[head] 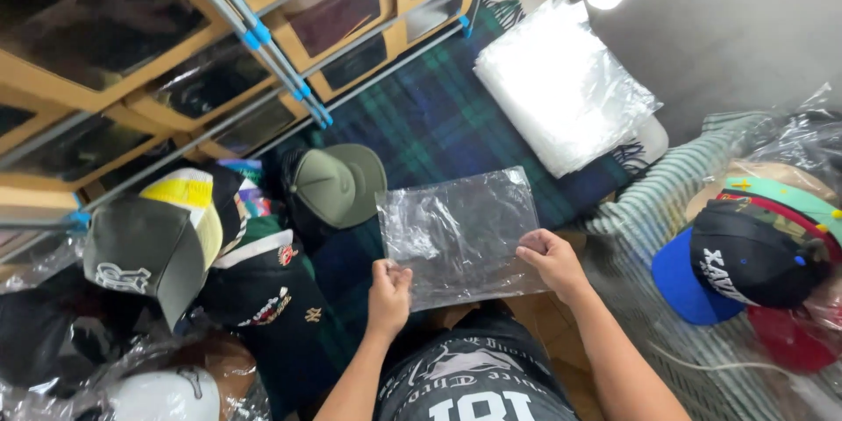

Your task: The person selects hats from a large collection, places them into plastic sleeves one by one, and presses down on the sleeves to flatten them.

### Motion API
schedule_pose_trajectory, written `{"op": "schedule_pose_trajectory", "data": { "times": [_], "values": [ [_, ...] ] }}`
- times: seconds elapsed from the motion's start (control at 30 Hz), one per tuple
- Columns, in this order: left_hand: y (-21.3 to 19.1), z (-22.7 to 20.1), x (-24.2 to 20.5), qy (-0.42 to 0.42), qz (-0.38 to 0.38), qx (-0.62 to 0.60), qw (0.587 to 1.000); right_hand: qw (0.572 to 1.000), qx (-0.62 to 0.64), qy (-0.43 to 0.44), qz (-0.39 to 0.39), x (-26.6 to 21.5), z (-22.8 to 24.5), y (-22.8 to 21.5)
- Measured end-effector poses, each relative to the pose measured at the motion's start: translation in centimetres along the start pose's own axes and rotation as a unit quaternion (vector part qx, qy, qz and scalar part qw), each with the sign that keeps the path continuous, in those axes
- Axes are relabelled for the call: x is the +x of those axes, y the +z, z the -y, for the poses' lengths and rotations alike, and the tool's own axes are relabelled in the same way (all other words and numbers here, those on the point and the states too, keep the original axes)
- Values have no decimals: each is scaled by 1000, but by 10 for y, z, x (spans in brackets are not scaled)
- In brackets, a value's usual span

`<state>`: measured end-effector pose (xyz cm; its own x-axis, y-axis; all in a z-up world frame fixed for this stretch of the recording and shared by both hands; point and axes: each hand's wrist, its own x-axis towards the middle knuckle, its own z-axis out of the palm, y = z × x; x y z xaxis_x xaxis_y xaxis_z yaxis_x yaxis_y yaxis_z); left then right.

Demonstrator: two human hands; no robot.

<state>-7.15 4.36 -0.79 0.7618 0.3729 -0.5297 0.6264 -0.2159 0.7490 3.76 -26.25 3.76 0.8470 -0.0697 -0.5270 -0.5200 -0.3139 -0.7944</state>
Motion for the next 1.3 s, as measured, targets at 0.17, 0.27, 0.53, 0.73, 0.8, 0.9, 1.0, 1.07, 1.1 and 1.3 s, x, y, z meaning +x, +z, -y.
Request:
{"op": "schedule_pose_trajectory", "data": {
  "times": [0.17, 0.27, 0.53, 0.73, 0.8, 0.9, 1.0, 1.07, 1.1, 1.3],
  "values": [
    [-7, -68, 42, 92, 111, -292, 946, 986, 143, -88, 7, 7, 53, -38],
    [9, -137, 76, 136, 153, -360, 910, 966, 234, -102, -27, 38, 68, -70],
    [154, -300, 113, 109, 53, -434, 893, 930, 323, -18, -173, 156, 79, -113],
    [225, -308, 152, 161, -17, -146, 976, 961, 213, 54, -168, 209, 60, -105],
    [238, -292, 177, 161, -58, -100, 980, 983, 132, 61, -117, 211, 48, -116],
    [232, -311, 166, 165, -67, -15, 984, 997, -14, 68, -36, 202, 57, -140],
    [221, -337, 140, 169, -21, 72, 983, 985, -158, 49, -41, 204, 59, -160],
    [230, -327, 145, 169, -7, 116, 979, 968, -238, 25, -72, 217, 52, -169],
    [240, -312, 158, 198, -29, 154, 968, 971, -230, 33, -64, 228, 48, -171],
    [250, -296, 155, 266, -80, 184, 943, 905, -350, -125, -208, 238, 85, -190]
  ]
}}
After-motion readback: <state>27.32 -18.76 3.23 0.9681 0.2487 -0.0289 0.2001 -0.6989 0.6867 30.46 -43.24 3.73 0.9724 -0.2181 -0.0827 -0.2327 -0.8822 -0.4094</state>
